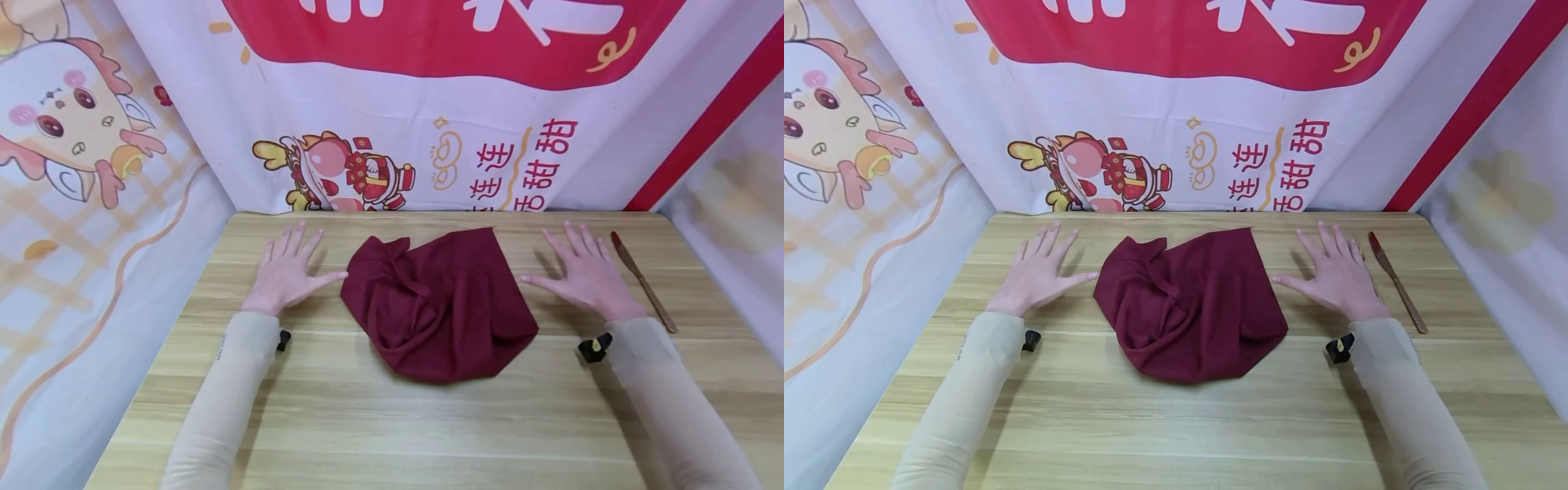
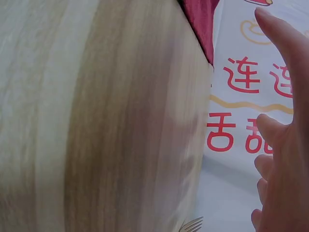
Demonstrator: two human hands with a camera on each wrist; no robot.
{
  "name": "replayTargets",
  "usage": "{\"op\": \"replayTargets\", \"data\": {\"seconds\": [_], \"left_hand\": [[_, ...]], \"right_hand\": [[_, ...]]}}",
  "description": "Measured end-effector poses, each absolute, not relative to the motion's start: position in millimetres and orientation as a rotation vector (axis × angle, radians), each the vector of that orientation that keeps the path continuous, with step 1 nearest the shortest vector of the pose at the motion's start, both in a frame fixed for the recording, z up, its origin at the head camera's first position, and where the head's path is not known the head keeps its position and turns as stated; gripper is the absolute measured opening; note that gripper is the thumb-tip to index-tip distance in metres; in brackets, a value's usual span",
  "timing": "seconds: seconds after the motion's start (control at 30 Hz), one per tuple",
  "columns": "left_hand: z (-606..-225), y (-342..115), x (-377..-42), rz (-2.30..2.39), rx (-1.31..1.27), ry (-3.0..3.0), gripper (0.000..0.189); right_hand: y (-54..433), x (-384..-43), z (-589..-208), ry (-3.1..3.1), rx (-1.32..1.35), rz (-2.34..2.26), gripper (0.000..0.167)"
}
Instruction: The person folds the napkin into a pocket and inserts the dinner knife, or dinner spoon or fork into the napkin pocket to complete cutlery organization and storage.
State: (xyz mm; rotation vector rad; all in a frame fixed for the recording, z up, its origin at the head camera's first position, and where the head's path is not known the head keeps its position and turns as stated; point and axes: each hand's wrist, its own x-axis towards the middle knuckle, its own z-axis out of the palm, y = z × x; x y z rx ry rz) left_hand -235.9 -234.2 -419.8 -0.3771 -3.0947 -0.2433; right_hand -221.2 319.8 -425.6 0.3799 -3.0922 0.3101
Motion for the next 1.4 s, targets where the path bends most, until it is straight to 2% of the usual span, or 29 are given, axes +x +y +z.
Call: {"op": "replayTargets", "data": {"seconds": [0.37, 0.57, 0.8, 1.13, 1.4], "left_hand": [[-405, -221, -237, -0.466, -0.488, -2.949, 0.110], [-400, -206, -239, -0.719, -0.596, -2.830, 0.099], [-404, -189, -250, -0.780, -0.756, -2.748, 0.082], [-420, -161, -270, -0.722, -0.911, -2.825, 0.070], [-428, -150, -276, -0.772, -0.956, -2.844, 0.057]], "right_hand": [[316, -225, -413, -2.932, 0.448, 0.492, 0.100], [303, -221, -398, -2.843, 0.468, 0.633, 0.090], [279, -221, -389, -2.817, 0.531, 0.779, 0.079], [244, -225, -417, -2.953, 0.696, 0.929, 0.076], [231, -228, -436, -2.956, 0.841, 0.890, 0.060]]}}
